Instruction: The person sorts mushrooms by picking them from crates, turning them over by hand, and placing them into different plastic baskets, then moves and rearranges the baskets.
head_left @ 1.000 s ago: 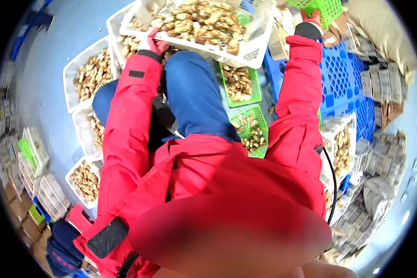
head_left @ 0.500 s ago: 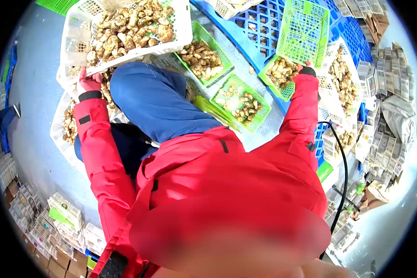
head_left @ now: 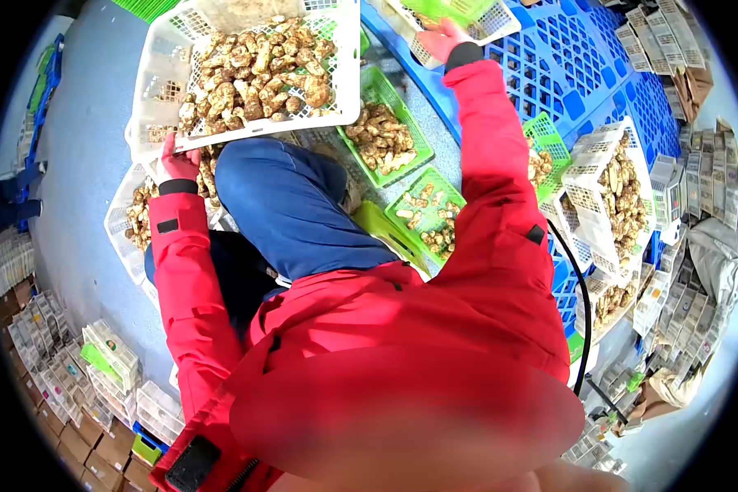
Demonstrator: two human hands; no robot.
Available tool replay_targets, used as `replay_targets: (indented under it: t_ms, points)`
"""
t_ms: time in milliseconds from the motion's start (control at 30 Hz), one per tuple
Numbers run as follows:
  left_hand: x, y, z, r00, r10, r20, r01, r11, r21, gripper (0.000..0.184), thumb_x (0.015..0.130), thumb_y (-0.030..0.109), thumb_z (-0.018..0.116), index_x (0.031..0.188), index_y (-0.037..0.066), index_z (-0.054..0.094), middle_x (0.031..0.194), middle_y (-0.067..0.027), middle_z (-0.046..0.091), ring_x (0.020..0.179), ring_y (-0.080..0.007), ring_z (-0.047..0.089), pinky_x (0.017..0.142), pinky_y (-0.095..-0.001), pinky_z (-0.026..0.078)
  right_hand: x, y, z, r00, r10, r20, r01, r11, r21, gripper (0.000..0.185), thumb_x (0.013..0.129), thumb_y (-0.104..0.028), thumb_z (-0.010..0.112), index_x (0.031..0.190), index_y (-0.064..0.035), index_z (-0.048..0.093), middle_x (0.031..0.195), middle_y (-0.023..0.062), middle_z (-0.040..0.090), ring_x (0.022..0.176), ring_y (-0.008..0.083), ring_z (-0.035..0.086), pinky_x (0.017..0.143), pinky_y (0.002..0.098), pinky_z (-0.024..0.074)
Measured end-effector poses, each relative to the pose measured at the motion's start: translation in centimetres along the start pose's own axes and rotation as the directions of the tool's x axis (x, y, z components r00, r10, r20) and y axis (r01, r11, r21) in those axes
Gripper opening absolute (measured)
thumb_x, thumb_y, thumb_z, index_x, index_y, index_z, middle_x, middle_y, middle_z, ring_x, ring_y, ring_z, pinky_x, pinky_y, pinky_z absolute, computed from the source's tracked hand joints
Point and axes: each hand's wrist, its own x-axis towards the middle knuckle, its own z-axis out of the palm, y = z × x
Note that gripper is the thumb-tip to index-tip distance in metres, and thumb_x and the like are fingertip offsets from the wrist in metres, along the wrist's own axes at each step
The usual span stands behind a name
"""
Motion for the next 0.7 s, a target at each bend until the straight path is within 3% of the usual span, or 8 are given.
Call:
replay_targets:
  t_ms: [67,133,167,233,267,333,467,700]
  points:
    - [-0.4,0.0,0.6,1.0,0.007,-0.011,-0.007,0.999,0.033,0.018,0.079,0.025,0.054,0.079,0.007,0.055,0.073,-0.0058,0.06,0.062,-0.0191,0.057,0.049,-0.029,0.045,-3.0,1.2,4.6,0.987,0.145,0.073,-0.13,0.975,-0.179,0.047,0.086,-0.035,0.044,0.117,0.0,0.04,0.116,0.0237,0.045,0.107,0.0305,0.045,0.091,0.0386,0.0365]
    - [-0.8,0.3,0.5,0.999,0.012,0.04,-0.014,0.999,0.033,0.017,0.079,0.024,0.054,0.075,0.007,0.053,0.069,-0.0061,0.059,0.056,-0.0188,0.055,0.045,-0.0286,0.044,-6.9,1.6,8.7,0.905,0.239,0.351,-0.175,0.963,-0.204,0.045,0.084,-0.035,0.045,0.111,0.0012,0.041,0.104,0.0131,0.054,0.087,0.021,0.055,0.07,0.0354,0.0451]
    - [-0.6,0.4,0.4,0.995,0.005,0.102,-0.007,1.0,0.016,0.016,0.079,0.023,0.054,0.073,0.008,0.052,0.067,-0.0062,0.059,0.053,-0.0186,0.053,0.043,-0.0283,0.042,-5.2,3.1,9.6,0.838,0.152,0.525,0.035,0.944,-0.329,0.048,0.081,-0.039,0.048,0.108,0.0004,0.045,0.096,0.0124,0.057,0.082,0.0209,0.056,0.069,0.035,0.0455]
    - [-0.5,0.1,1.3,0.997,0.077,-0.032,-0.075,0.996,0.057,0.018,0.078,0.022,0.054,0.068,0.009,0.049,0.06,-0.0058,0.056,0.045,-0.0179,0.048,0.037,-0.0273,0.038,-6.5,3.5,12.8,0.877,0.018,0.481,0.356,0.646,-0.675,0.049,0.078,-0.043,0.051,0.102,-0.0009,0.052,0.081,0.0106,0.06,0.074,0.0204,0.058,0.067,0.0337,0.0461]
    - [-0.8,0.1,1.9,0.996,0.079,-0.043,-0.076,0.994,0.084,0.017,0.078,0.022,0.053,0.068,0.009,0.049,0.061,-0.0056,0.056,0.042,-0.0181,0.047,0.035,-0.0265,0.037,-9.3,2.4,15.4,0.949,-0.135,0.285,0.315,0.347,-0.884,0.047,0.077,-0.043,0.052,0.098,-0.0014,0.056,0.074,0.0094,0.06,0.071,0.0199,0.059,0.066,0.033,0.0461]
    - [-1.2,0.2,2.4,0.998,0.066,-0.019,-0.064,0.994,0.093,0.021,0.078,0.025,0.053,0.064,0.009,0.05,0.057,-0.0056,0.055,0.041,-0.0181,0.046,0.035,-0.0263,0.036,-6.5,3.8,15.6,0.96,-0.171,0.223,0.28,0.64,-0.715,0.041,0.071,-0.042,0.055,0.085,-0.0037,0.062,0.066,0.0087,0.06,0.065,0.0206,0.058,0.063,0.031,0.0455]
    - [-1.4,-0.1,3.3,0.987,0.145,-0.067,-0.134,0.98,0.146,0.024,0.077,0.028,0.054,0.061,0.01,0.05,0.052,-0.0051,0.053,0.04,-0.0175,0.045,0.036,-0.0257,0.035,-7.5,4.6,13.4,0.926,-0.056,0.373,0.262,0.807,-0.529,0.04,0.07,-0.041,0.056,0.084,-0.0042,0.062,0.068,0.0085,0.06,0.065,0.0206,0.058,0.063,0.0305,0.0455]
    - [-3.7,-0.8,6.7,0.988,0.124,0.093,-0.142,0.962,0.233,0.022,0.075,0.029,0.058,0.066,0.01,0.052,0.053,-0.0016,0.051,0.038,-0.0142,0.042,0.034,-0.0233,0.033,-8.1,9.9,7.3,0.939,-0.106,0.328,0.315,0.651,-0.691,0.037,0.069,-0.04,0.057,0.081,-0.0049,0.062,0.07,0.0083,0.061,0.067,0.0205,0.059,0.063,0.0295,0.0454]
